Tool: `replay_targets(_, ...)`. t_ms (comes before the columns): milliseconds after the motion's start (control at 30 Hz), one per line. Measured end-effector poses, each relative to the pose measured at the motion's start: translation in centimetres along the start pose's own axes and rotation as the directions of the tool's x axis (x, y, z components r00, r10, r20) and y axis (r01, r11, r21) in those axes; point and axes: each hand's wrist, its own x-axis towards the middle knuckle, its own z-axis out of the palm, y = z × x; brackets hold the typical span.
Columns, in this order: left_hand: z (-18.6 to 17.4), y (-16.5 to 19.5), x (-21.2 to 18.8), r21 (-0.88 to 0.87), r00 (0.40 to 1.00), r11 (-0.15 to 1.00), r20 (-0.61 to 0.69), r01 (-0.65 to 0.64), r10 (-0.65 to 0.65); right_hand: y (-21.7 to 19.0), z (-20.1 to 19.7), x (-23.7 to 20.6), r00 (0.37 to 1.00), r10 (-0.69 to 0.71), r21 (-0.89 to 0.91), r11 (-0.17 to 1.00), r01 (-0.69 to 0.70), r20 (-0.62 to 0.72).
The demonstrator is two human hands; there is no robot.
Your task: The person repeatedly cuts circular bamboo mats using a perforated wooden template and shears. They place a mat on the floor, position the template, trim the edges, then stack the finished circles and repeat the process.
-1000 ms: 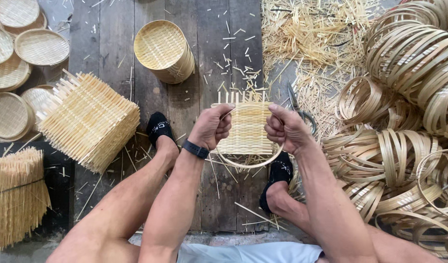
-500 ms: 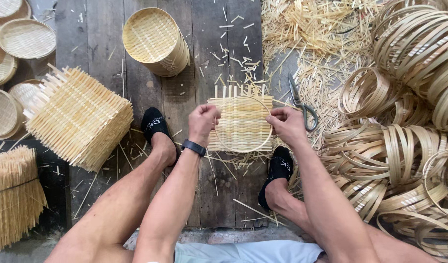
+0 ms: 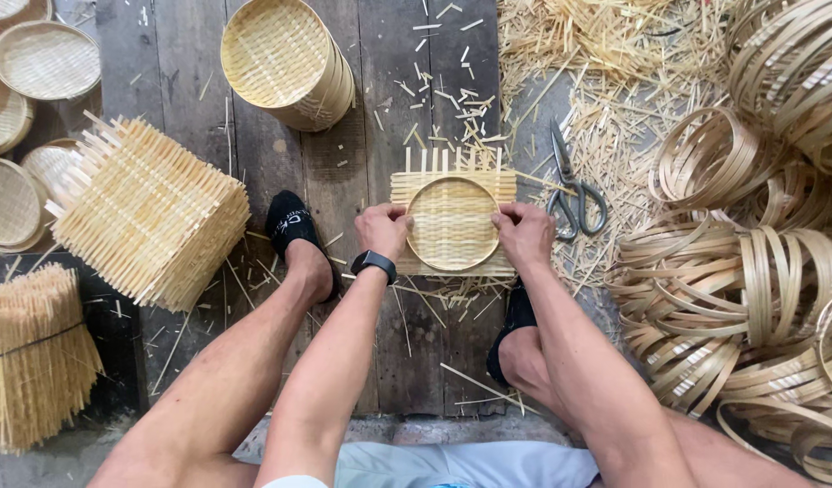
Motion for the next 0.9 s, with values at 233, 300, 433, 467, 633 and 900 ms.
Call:
replay_targets(233,0.5,-0.2,0.0,0.073,0.998,0.997,-0.055,0.011,-0.007,-0.8,-0.2,0.1,0.999,0.045,-0.013,0.999,-0.044,0.026)
replay_targets(300,0.7,-0.7,-0.1,0.04,0.997,0.998,-0.069,0.046,-0.043,-0.8,-0.2,0.3,0.995,0.074,-0.045,0.996,-0.072,0.064)
replay_targets(433,1.2,-1.8,0.4,-0.063,0.995,0.997,-0.078,0.051,-0.055,-0.4,0.3,0.4,0.999,0.037,-0.011,0.999,-0.037,0.023)
replay_targets(467,1.4,-2.1,0.6,-0.079,0.995,0.996,-0.08,0.047,-0.053,-0.3,0.5,0.4,0.999,0.044,-0.008,0.999,-0.044,0.018)
replay_targets(633,1.7,-3.1,1.5,-0.132,0.996,0.988,-0.012,0.082,-0.084,0.5,1.0,0.7,0.999,0.036,-0.008,0.999,-0.036,-0.02)
replay_targets(900,1.4,-3.0,2.1,-0.117,0.995,0.988,0.025,0.096,-0.094,1.4,1.5,0.7,0.998,0.052,0.023,0.998,-0.052,-0.031)
